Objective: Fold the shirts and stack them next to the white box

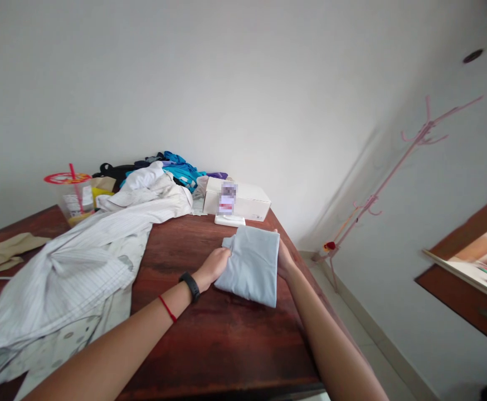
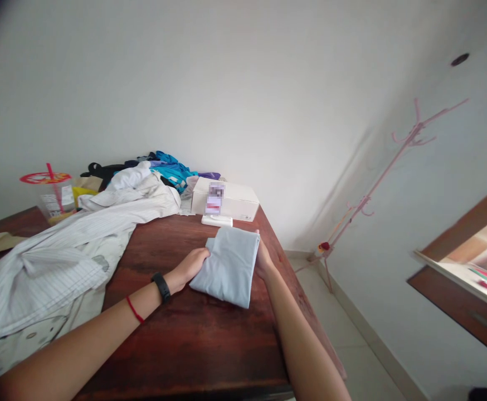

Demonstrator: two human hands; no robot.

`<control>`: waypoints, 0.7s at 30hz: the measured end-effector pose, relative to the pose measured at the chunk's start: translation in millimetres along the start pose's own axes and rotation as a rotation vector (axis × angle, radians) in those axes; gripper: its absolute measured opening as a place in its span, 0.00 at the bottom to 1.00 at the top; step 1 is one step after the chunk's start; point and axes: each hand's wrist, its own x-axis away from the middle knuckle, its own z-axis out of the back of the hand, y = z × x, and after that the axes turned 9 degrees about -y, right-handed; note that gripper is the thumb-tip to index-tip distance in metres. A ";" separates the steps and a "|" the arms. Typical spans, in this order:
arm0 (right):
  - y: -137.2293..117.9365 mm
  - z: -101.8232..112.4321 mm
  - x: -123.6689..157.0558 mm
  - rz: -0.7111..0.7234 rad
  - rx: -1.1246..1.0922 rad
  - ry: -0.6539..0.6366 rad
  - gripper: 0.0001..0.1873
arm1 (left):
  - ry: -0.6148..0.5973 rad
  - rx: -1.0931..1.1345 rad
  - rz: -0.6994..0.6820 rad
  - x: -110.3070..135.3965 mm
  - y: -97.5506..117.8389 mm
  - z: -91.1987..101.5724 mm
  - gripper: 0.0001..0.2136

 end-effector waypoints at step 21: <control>25.7 -0.9 -13.0 0.106 0.293 0.323 0.21 | -0.161 0.134 0.041 3.9 -3.3 -0.1 0.48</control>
